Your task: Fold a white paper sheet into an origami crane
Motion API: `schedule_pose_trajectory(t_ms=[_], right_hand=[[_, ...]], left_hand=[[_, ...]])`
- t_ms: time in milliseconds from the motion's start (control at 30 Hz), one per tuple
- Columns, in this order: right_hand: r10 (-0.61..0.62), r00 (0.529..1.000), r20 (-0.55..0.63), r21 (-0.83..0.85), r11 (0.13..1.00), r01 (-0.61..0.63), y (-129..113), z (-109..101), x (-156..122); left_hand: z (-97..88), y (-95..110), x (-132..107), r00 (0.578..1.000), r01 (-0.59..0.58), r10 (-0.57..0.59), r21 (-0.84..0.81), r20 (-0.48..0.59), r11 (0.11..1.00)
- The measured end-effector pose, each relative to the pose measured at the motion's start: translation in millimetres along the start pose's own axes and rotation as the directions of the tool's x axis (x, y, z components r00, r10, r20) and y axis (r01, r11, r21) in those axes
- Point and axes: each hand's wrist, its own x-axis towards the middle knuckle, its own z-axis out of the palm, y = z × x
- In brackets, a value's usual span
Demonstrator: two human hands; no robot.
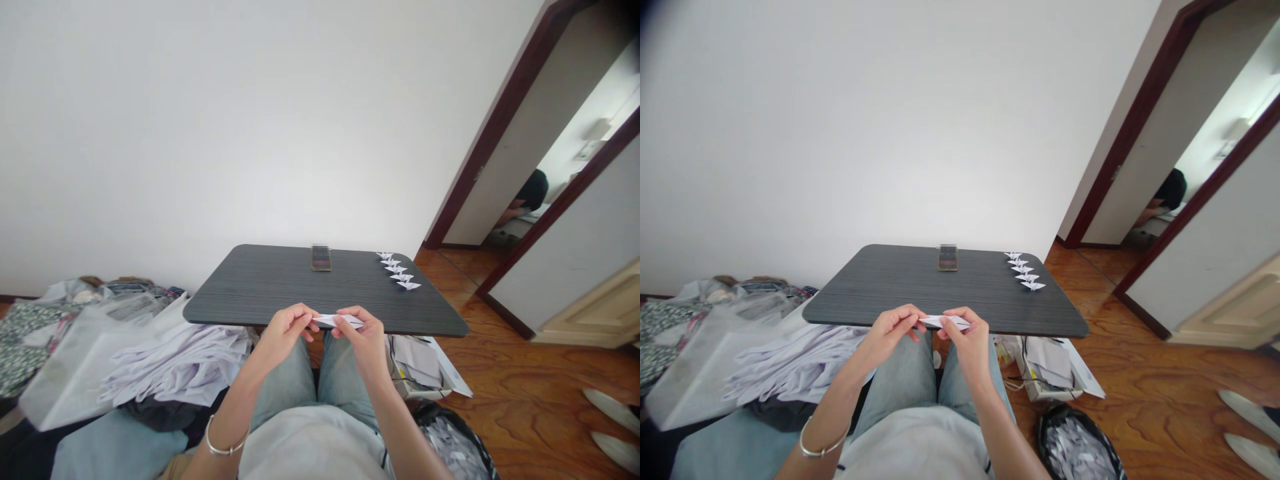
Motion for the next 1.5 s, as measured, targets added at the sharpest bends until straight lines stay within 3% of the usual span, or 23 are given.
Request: schedule_pose_trajectory(t_ms=[267,500,733,1000,1233,1500], right_hand=[[-0.048,0.999,0.006,-0.017,0.999,0.048,-1,1,-1],[-0.042,0.997,0.060,0.007,0.999,0.042,6,-5,4],[0.007,0.996,0.087,0.027,1.000,-0.009,7,-5,6],[0.055,0.993,0.107,0.026,0.998,-0.058,6,-1,7],[0.069,0.992,0.103,0.036,0.997,-0.073,12,-1,8],[0.010,0.995,0.095,-0.037,0.999,-0.007,12,-2,8]], left_hand=[[13.7,-8,3,0.981,-0.009,0.043,0.176,-0.187,0.984],[11.3,-11,4,0.981,-0.034,0.066,0.173,-0.183,0.984],[10.3,-11,5,0.974,-0.108,0.157,0.276,-0.162,0.955],[15.6,-15,8,0.984,-0.028,0.059,0.178,-0.171,0.984],[16.3,-17,7,0.977,-0.091,0.131,0.225,-0.167,0.970],[17.8,-17,6,0.980,-0.078,0.121,0.255,-0.158,0.964]])
